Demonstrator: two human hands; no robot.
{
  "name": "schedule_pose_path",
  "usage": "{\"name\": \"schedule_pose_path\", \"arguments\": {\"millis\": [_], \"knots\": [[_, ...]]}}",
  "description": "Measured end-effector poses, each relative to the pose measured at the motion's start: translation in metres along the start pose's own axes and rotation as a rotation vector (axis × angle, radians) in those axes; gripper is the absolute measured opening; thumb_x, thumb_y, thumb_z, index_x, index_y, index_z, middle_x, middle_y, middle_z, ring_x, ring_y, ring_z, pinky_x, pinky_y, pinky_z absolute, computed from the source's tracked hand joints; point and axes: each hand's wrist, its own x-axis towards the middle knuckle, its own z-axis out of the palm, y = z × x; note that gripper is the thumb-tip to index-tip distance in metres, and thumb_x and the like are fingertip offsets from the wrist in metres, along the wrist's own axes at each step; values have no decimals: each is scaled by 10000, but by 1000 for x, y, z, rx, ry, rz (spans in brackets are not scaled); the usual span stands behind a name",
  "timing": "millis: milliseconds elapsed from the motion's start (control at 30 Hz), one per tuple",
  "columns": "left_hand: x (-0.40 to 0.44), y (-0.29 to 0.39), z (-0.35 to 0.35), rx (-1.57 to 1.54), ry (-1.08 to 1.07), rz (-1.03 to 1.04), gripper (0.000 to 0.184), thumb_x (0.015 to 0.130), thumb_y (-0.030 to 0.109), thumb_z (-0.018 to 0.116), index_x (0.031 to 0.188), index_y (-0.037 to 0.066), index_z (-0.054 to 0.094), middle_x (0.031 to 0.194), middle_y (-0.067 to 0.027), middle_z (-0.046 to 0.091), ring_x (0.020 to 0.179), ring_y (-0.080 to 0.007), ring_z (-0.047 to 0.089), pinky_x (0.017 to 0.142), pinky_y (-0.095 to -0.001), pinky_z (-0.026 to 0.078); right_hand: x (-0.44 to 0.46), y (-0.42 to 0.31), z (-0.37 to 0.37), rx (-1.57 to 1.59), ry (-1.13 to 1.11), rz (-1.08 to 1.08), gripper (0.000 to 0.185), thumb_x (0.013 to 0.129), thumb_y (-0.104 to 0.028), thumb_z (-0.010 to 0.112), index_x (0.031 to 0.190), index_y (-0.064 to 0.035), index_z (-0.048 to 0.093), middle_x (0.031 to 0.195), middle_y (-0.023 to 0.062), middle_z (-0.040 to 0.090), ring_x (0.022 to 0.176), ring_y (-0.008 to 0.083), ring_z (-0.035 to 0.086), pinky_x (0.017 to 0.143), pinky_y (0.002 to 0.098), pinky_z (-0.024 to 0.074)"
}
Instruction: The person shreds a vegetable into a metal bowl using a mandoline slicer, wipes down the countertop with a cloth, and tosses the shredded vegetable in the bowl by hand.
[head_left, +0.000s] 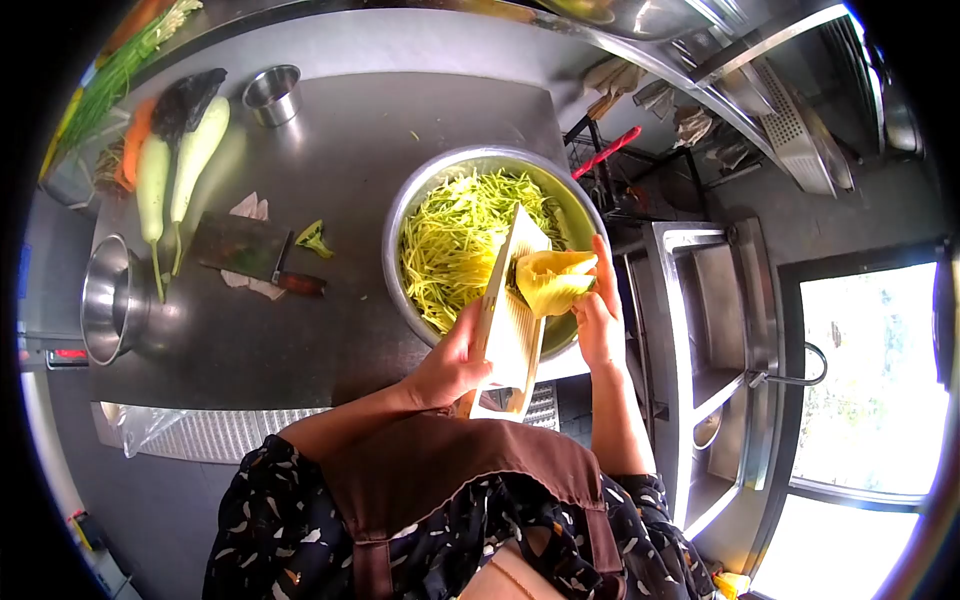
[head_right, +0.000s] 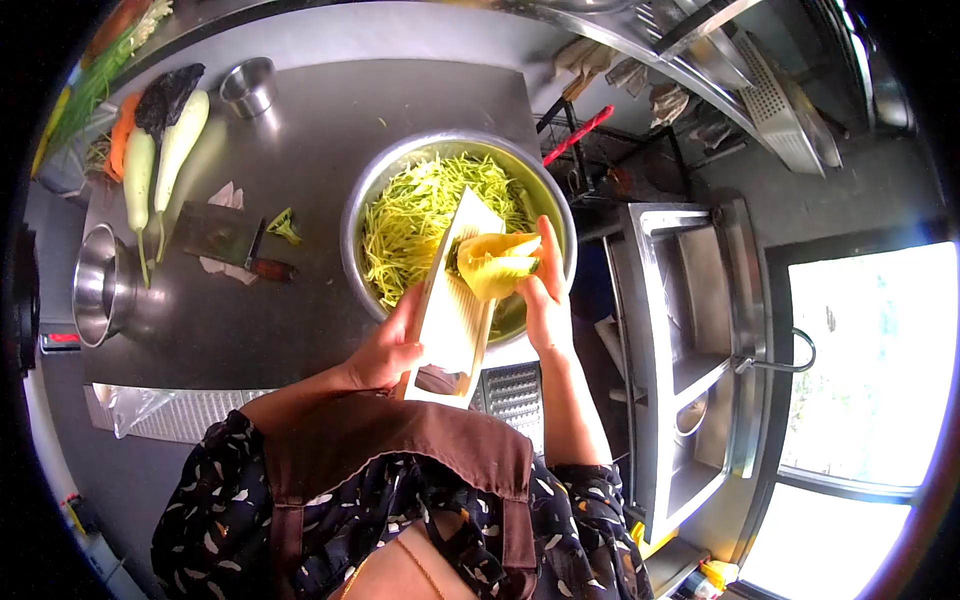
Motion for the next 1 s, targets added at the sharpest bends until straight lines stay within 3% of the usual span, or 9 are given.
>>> {"name": "schedule_pose_path", "arguments": {"millis": [100,200,300,367,633,833,900,933,1000], "knots": [[0,1,0,-40,-16,6,807,754,47,536,1446,69,122,1344,-89,344,1266,-190,320,1045,-351,290,-6,2,12,2,-8,-80,881,764,-73,616,1479,-84,101,1332,162,408,1170,254,467,952,319,415],[1,10,9,39,-33,15,834,743,91,546,1451,63,105,1365,-93,333,1276,-194,318,1055,-349,276,-6,8,27,-660,166,-382,1155,563,-268,898,1453,-82,187,1355,189,378,1219,232,430,1012,360,380],[1,9,9,186,-34,63,873,735,146,569,1455,47,85,1385,-90,321,1286,-188,314,1062,-341,266,7,3,25,-747,250,-309,953,606,-236,862,1353,-37,305,1240,207,504,1082,297,540,937,374,446],[0,11,7,155,-57,13,885,728,155,582,1455,48,88,1381,-94,327,1288,-185,310,1064,-344,261,19,7,13,-260,203,-266,717,722,-143,773,1280,2,347,1203,192,546,1055,249,566,940,358,456],[1,10,4,57,-58,77,802,740,8,545,1434,74,148,1311,-97,376,1250,-192,345,1039,-343,299,16,2,15,123,90,-203,716,739,-205,769,1308,-91,350,1175,163,542,1097,237,536,941,362,451],[5,5,-10,-37,0,43,779,742,8,507,1427,50,137,1305,-90,372,1259,-206,327,1056,-351,271,-42,19,39,-726,-71,-732,650,704,-245,761,1218,-22,430,1085,160,521,1000,301,539,871,434,436],[-2,4,11,-40,47,31,840,703,80,525,1434,37,114,1373,-105,308,1298,-199,285,1080,-374,226,-5,44,39,-793,314,-745,605,700,-207,754,1194,-24,457,1068,157,531,986,309,526,882,436,403],[-1,5,9,29,21,22,846,719,112,546,1437,42,106,1374,-92,291,1294,-192,270,1079,-371,213,17,33,48,-597,435,-350,561,689,-158,735,1167,-24,474,1045,152,536,995,302,505,885,426,393],[-3,2,10,0,-13,30,848,723,129,552,1439,45,105,1367,-89,299,1287,-191,275,1076,-366,215,50,31,38,-821,388,-397,529,666,-145,738,1124,-25,501,1019,146,537,938,294,510,872,409,392]]}}
